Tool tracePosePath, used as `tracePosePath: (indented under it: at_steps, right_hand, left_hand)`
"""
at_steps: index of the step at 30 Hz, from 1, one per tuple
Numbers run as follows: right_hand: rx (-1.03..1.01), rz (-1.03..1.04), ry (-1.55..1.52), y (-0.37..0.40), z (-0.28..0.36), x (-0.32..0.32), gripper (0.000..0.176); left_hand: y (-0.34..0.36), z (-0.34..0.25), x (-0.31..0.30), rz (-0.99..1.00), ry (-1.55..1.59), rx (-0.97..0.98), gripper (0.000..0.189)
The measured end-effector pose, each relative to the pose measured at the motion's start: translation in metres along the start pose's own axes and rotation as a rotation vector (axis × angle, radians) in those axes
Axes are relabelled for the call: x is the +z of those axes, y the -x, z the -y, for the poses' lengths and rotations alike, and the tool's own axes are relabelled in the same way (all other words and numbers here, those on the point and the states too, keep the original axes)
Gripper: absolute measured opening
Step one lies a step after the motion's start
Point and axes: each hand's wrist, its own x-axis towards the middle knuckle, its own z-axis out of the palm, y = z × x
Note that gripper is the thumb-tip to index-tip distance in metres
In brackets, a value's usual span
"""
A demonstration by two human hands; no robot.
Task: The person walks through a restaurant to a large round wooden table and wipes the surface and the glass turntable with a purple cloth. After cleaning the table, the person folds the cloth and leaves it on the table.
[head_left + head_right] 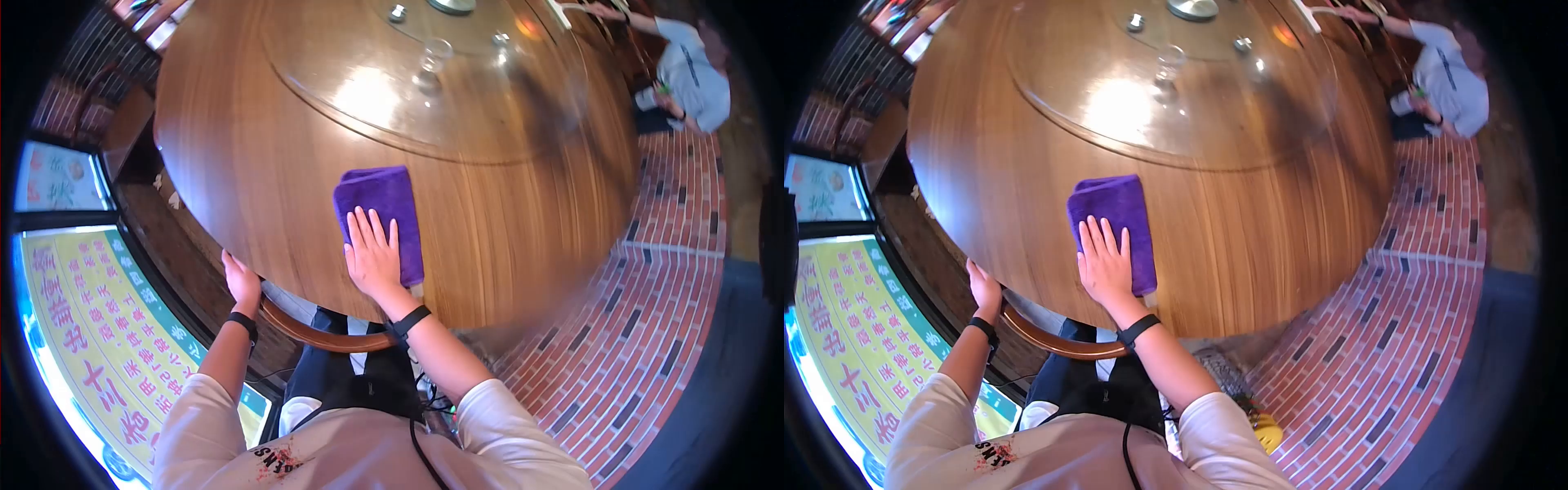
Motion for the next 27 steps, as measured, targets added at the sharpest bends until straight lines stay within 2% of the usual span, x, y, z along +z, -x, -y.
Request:
tracePosePath:
  at_steps: [1,4,7,12,15,18,19,23,25,27]
  right_hand:
    - [-0.017,-0.009,-0.019,0.007,-0.011,-0.007,0.06]
    - [0.122,-0.036,0.027,0.034,-0.064,-0.029,0.058]
    - [0.4,-0.131,0.192,0.079,-0.139,-0.051,0.06]
    - [0.95,-0.25,0.345,0.164,-0.265,-0.087,0.06]
    - [1.284,-0.326,0.364,0.174,-0.297,-0.096,0.061]
    - [1.303,-0.243,0.425,0.151,-0.279,-0.084,0.06]
    - [1.208,-0.227,0.483,0.139,-0.265,-0.075,0.059]
    - [0.749,-0.105,0.353,0.09,-0.181,-0.069,0.062]
    - [0.52,-0.142,0.237,0.086,-0.168,-0.056,0.062]
    - [0.37,-0.188,0.15,0.091,-0.18,-0.066,0.059]
  left_hand:
    - [0.0,0.005,-0.001,0.01,-0.013,0.001,0.05]
    - [-0.003,0.008,0.001,0.047,-0.044,0.01,0.051]
    - [-0.006,0.02,0.004,0.074,0.025,0.012,0.057]
    - [0.006,-0.011,-0.006,0.111,0.047,-0.06,0.064]
    - [0.0,0.0,-0.002,0.099,0.063,-0.06,0.065]
    - [-0.003,0.009,-0.001,0.102,0.025,-0.04,0.065]
    - [-0.003,0.008,-0.002,0.098,0.041,-0.051,0.064]
    - [0.002,-0.003,-0.004,0.105,0.059,-0.07,0.063]
    - [-0.005,0.002,-0.001,0.1,0.066,-0.041,0.062]
    - [-0.006,0.007,-0.002,0.097,0.078,0.008,0.061]
